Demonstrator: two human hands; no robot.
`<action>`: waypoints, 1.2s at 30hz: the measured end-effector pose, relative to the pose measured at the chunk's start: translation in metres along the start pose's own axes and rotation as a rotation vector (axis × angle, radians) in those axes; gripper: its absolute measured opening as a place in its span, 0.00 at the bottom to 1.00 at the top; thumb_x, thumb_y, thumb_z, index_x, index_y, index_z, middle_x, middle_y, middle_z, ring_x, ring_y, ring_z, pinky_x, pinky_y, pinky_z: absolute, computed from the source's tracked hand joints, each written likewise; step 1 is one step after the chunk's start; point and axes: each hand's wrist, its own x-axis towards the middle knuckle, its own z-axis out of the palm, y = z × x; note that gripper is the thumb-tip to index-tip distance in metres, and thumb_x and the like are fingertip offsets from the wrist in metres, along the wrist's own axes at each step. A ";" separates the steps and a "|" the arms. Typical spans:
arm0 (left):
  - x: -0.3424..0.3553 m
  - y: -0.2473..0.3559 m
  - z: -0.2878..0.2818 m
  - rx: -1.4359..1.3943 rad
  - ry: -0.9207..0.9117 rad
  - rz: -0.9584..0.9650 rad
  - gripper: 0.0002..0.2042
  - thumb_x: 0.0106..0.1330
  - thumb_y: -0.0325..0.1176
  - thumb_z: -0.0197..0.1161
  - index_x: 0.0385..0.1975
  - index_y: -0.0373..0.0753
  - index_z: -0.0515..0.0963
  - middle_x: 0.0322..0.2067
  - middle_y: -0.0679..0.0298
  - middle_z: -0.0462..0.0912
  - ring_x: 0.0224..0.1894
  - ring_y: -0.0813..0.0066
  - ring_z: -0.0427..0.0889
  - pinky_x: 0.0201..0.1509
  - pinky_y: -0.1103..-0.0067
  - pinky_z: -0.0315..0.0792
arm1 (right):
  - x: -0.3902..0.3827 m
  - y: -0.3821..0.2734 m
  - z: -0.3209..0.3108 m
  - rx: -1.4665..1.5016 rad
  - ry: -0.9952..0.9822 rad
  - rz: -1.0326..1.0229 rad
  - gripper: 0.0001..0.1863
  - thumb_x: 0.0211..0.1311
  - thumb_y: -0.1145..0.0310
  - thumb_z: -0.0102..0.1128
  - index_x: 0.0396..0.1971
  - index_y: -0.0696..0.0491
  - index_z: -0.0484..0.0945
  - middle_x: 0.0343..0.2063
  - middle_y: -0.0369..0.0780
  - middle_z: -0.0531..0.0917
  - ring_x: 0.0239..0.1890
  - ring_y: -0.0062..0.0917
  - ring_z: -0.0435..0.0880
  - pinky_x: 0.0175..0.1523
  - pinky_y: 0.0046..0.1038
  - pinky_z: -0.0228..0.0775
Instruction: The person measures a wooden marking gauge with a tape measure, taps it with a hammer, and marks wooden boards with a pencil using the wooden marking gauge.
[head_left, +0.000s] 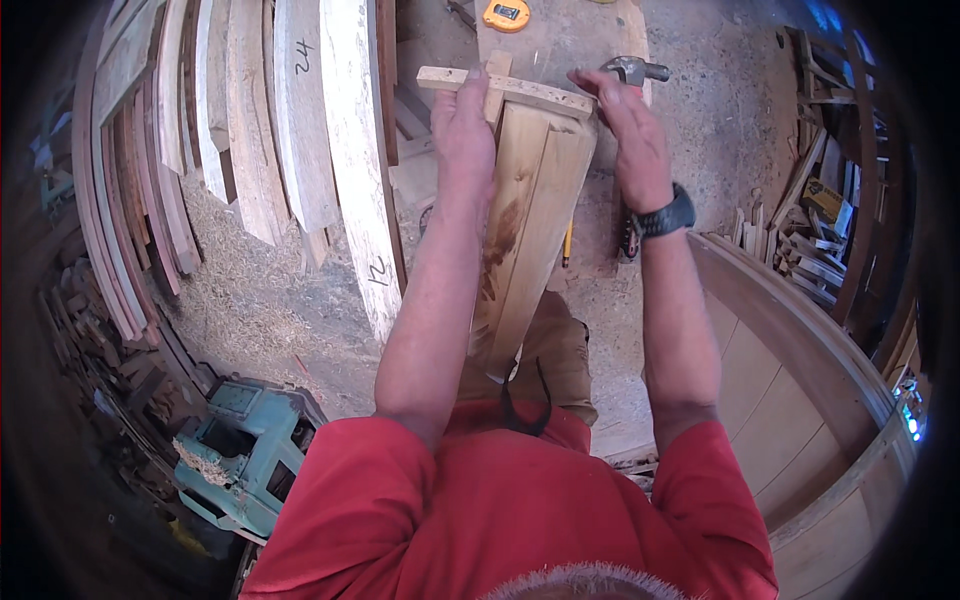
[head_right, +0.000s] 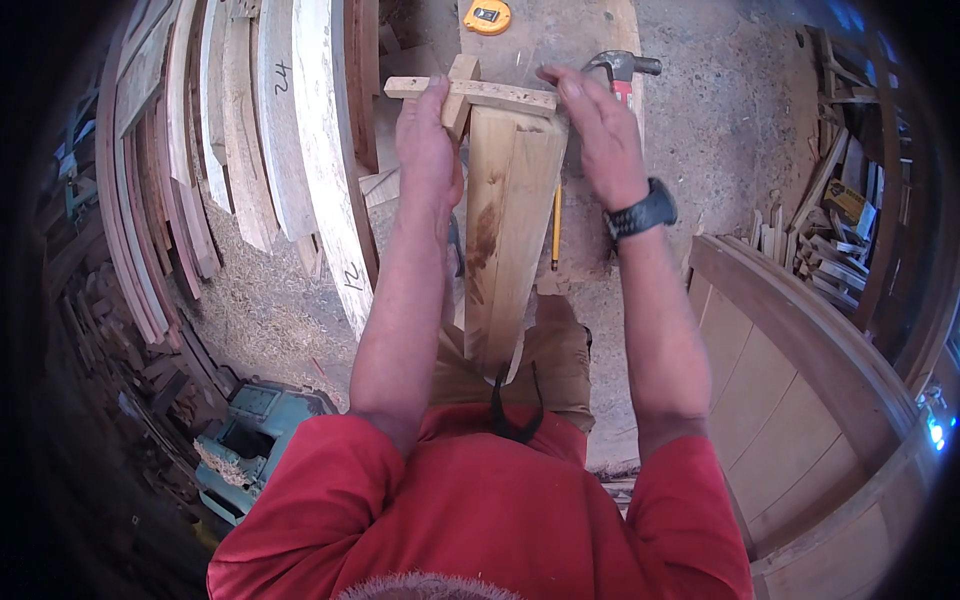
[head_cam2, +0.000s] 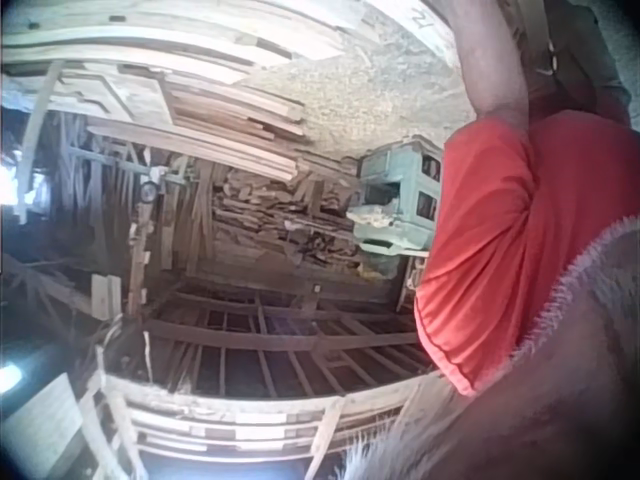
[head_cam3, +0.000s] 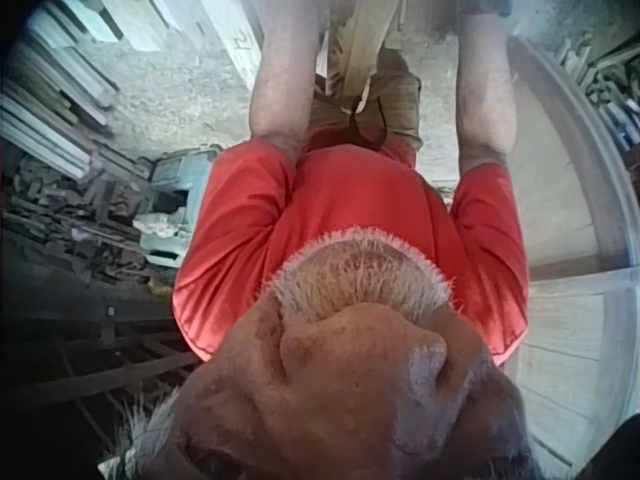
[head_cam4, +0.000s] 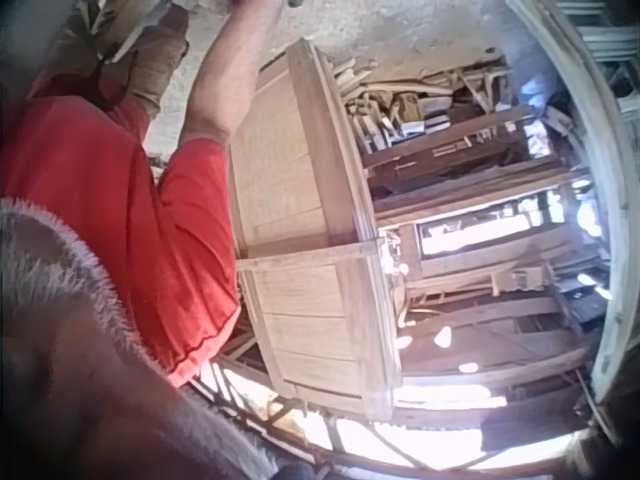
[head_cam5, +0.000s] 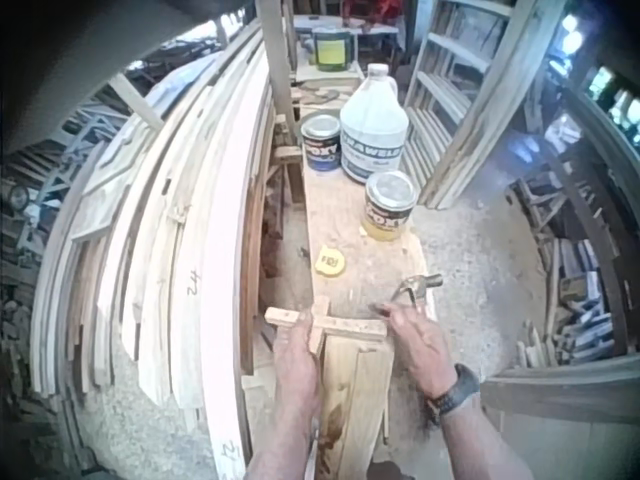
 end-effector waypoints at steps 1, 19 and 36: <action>0.000 -0.003 0.004 -0.004 -0.013 -0.011 0.16 0.74 0.39 0.62 0.51 0.33 0.75 0.45 0.61 0.82 0.48 0.72 0.80 0.58 0.72 0.73 | -0.010 0.011 -0.001 0.038 0.069 -0.020 0.26 0.81 0.55 0.47 0.61 0.62 0.77 0.57 0.44 0.84 0.63 0.28 0.78 0.71 0.31 0.63; -0.009 0.015 0.007 0.080 0.001 -0.208 0.18 0.68 0.39 0.65 0.53 0.35 0.79 0.51 0.60 0.83 0.50 0.71 0.81 0.56 0.71 0.73 | -0.018 0.059 0.045 0.006 0.384 -0.239 0.12 0.78 0.71 0.51 0.51 0.60 0.79 0.62 0.49 0.77 0.66 0.36 0.74 0.72 0.36 0.62; -0.016 0.008 0.004 -0.013 -0.019 -0.217 0.24 0.71 0.34 0.60 0.64 0.30 0.72 0.58 0.53 0.77 0.59 0.67 0.77 0.65 0.72 0.70 | -0.025 0.060 0.052 0.076 0.449 -0.231 0.11 0.77 0.69 0.54 0.50 0.59 0.80 0.60 0.49 0.79 0.63 0.34 0.77 0.69 0.35 0.65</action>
